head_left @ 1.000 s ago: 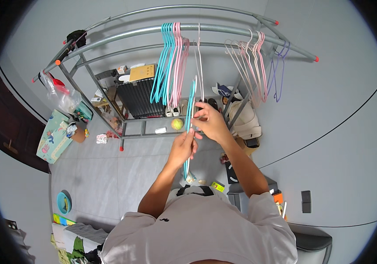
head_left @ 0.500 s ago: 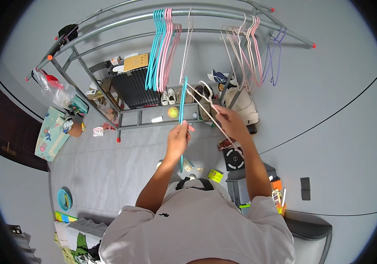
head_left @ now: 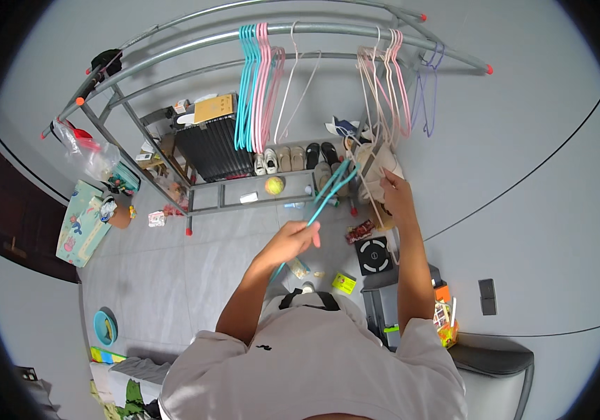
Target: The person organizes hangers on a rack and then hangs a pair of pants and a jacket using individual hangers.
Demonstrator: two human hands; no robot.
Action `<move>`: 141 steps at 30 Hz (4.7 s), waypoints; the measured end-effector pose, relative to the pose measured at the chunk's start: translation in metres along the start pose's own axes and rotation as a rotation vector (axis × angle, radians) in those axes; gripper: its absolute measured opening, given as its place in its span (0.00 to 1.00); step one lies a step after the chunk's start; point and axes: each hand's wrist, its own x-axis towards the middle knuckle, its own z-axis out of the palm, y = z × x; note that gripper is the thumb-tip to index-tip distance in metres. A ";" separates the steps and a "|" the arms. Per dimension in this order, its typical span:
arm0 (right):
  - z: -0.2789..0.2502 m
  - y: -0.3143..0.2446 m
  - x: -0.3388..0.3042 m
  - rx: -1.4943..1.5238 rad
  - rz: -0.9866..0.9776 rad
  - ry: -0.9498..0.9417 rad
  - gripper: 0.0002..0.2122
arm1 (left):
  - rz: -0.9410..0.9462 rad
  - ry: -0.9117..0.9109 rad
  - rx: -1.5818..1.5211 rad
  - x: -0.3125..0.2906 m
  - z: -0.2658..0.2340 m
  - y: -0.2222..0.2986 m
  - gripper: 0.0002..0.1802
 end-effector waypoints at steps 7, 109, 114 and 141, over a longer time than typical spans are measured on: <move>0.040 -0.074 0.028 0.382 -0.103 -0.161 0.16 | 0.042 -0.098 -0.195 -0.054 -0.033 0.018 0.26; -0.063 -0.058 0.179 -0.701 -0.393 0.292 0.09 | 0.506 0.496 -0.177 0.217 -0.105 0.161 0.24; -0.060 -0.090 0.160 -0.622 -0.395 0.126 0.11 | 0.502 0.377 -0.181 0.239 -0.079 0.165 0.24; -0.107 -0.175 0.079 -0.521 -0.109 0.339 0.19 | 0.459 0.453 -0.264 0.254 -0.036 0.161 0.32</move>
